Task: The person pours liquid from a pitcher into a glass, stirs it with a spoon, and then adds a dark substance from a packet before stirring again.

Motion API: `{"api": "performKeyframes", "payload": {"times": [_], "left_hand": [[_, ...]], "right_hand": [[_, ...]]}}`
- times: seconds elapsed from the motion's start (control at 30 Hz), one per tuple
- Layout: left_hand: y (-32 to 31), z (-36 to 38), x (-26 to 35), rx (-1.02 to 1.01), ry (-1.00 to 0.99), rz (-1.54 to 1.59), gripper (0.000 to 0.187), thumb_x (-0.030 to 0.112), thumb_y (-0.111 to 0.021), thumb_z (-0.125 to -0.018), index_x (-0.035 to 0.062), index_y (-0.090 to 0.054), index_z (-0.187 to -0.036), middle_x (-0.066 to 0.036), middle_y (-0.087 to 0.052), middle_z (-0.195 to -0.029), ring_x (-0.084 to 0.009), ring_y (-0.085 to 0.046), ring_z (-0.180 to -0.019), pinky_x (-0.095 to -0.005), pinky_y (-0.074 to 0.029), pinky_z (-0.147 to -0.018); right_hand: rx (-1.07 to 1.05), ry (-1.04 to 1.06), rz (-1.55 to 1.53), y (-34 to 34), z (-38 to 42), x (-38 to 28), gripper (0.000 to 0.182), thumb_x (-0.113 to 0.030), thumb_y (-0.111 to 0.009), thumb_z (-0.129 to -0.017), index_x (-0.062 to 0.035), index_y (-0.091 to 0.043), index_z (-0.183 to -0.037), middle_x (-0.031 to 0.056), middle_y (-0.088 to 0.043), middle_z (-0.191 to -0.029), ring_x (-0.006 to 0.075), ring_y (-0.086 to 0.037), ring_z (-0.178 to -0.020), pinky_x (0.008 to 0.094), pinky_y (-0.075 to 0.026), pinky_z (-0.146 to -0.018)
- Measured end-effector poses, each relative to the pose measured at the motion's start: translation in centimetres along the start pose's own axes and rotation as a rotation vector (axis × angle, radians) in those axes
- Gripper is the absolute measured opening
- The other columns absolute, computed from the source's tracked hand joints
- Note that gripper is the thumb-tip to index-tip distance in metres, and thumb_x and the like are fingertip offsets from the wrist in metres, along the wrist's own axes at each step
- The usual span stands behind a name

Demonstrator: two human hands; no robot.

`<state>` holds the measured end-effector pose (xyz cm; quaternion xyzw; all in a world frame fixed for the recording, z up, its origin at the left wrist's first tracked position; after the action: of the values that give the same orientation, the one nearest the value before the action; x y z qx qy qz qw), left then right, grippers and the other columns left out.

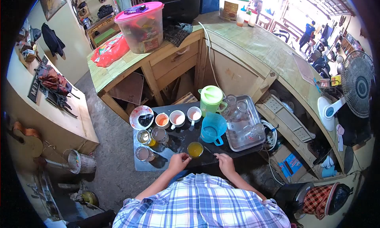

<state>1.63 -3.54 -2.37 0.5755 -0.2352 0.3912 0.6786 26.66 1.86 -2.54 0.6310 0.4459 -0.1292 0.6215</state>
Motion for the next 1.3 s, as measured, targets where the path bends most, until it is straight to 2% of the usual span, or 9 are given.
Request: {"api": "performKeyframes", "payload": {"times": [0.4, 0.57, 0.63, 0.7, 0.77, 0.83, 0.87, 0.93, 1.3], "left_hand": [[-3.0, 2.5, -2.1, 0.061, -0.074, 0.255, 0.023, 0.012, -0.067, -0.083, -0.0032, -0.067, -0.100, -0.021, -0.068, -0.092, -0.0307, -0.069, -0.080, -0.0369, -0.053, -0.070], [-4.1, 2.7, -2.0, -0.036, -0.010, 0.452, 0.032, 0.009, -0.067, -0.085, -0.0019, -0.062, -0.115, -0.012, -0.070, -0.101, -0.0193, -0.068, -0.089, -0.0327, -0.055, -0.077], [-3.2, 2.5, -2.1, -0.087, 0.026, 0.443, 0.033, 0.009, -0.070, -0.083, -0.0013, -0.062, -0.113, -0.011, -0.069, -0.104, -0.0181, -0.066, -0.095, -0.0329, -0.054, -0.080], [-2.4, 1.8, -3.8, 0.106, 0.070, 0.308, 0.032, 0.009, -0.075, -0.074, -0.0011, -0.065, -0.102, -0.015, -0.069, -0.094, -0.0237, -0.069, -0.087, -0.0336, -0.055, -0.078], [-2.3, -0.1, -4.6, 0.112, 0.094, 0.239, 0.051, 0.008, -0.080, -0.067, 0.0015, -0.059, -0.113, -0.015, -0.066, -0.102, -0.0285, -0.065, -0.100, -0.0347, -0.051, -0.089], [-1.4, -1.8, -3.1, 0.170, -0.174, 0.205, 0.081, 0.005, -0.081, -0.066, 0.0091, -0.041, -0.136, -0.014, -0.059, -0.124, -0.0243, -0.056, -0.118, -0.0397, -0.046, -0.097], [-0.9, -2.5, -2.7, 0.170, -0.176, 0.201, 0.081, 0.005, -0.081, -0.066, 0.0091, -0.041, -0.136, -0.014, -0.059, -0.124, -0.0243, -0.056, -0.118, -0.0397, -0.046, -0.097], [-0.9, -3.6, -1.6, -0.086, -0.206, 0.352, 0.103, 0.004, -0.083, -0.061, 0.0137, -0.023, -0.145, -0.015, -0.051, -0.134, -0.0276, -0.048, -0.126, -0.0443, -0.041, -0.104], [-1.3, -2.6, -1.2, 0.023, -0.112, 0.222, 0.111, 0.009, -0.087, -0.055, 0.0104, -0.022, -0.145, -0.020, -0.053, -0.129, -0.0327, -0.052, -0.121, -0.0435, -0.042, -0.102]], "right_hand": [[0.012, 0.013, -0.019, -0.7, -1.2, -1.9, 0.028, 0.004, -0.053, -0.082, -0.0028, -0.068, -0.103, 0.0174, -0.065, -0.084, 0.0336, -0.064, -0.080, 0.0413, -0.051, -0.072], [-0.012, -0.003, -0.002, -0.8, -0.9, -0.8, 0.029, 0.004, -0.052, -0.082, -0.0044, -0.069, -0.105, 0.0168, -0.064, -0.084, 0.0342, -0.063, -0.080, 0.0415, -0.051, -0.072], [-0.024, 0.011, 0.018, -0.4, 0.4, -0.2, 0.030, 0.004, -0.052, -0.082, -0.0043, -0.069, -0.105, 0.0166, -0.064, -0.084, 0.0340, -0.063, -0.080, 0.0412, -0.051, -0.072], [-0.042, 0.018, 0.038, -0.5, 0.6, -0.1, 0.030, 0.004, -0.052, -0.082, -0.0042, -0.069, -0.105, 0.0165, -0.064, -0.084, 0.0339, -0.064, -0.080, 0.0409, -0.051, -0.072], [0.005, 0.000, -0.025, -0.8, -0.7, -1.2, 0.029, 0.007, -0.052, -0.081, -0.0012, -0.069, -0.103, 0.0177, -0.064, -0.082, 0.0330, -0.064, -0.078, 0.0396, -0.051, -0.070], [0.013, 0.002, -0.037, -1.3, -1.5, -1.7, 0.029, 0.007, -0.051, -0.081, -0.0012, -0.069, -0.103, 0.0179, -0.064, -0.083, 0.0330, -0.064, -0.078, 0.0396, -0.051, -0.070], [0.025, 0.003, -0.049, -1.4, -1.7, -2.0, 0.029, 0.007, -0.051, -0.081, -0.0011, -0.069, -0.103, 0.0181, -0.064, -0.083, 0.0329, -0.065, -0.078, 0.0396, -0.051, -0.071], [0.013, 0.006, -0.033, -0.8, -0.7, -1.4, 0.029, 0.007, -0.051, -0.082, -0.0011, -0.068, -0.104, 0.0184, -0.065, -0.083, 0.0330, -0.065, -0.078, 0.0397, -0.051, -0.070], [-0.010, 0.011, -0.037, -1.5, -1.9, -1.3, 0.026, 0.003, -0.051, -0.083, -0.0011, -0.069, -0.103, 0.0182, -0.064, -0.083, 0.0344, -0.064, -0.077, 0.0407, -0.052, -0.069]]}}
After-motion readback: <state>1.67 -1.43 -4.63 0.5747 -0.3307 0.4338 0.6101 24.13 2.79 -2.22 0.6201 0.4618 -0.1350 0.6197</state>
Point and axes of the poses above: each hand's wrist, its own z-axis away from the middle knuckle, its own y-axis out of the back of the hand, x = y × z, the point moved 4 cm from there along -z, towards the middle knuckle
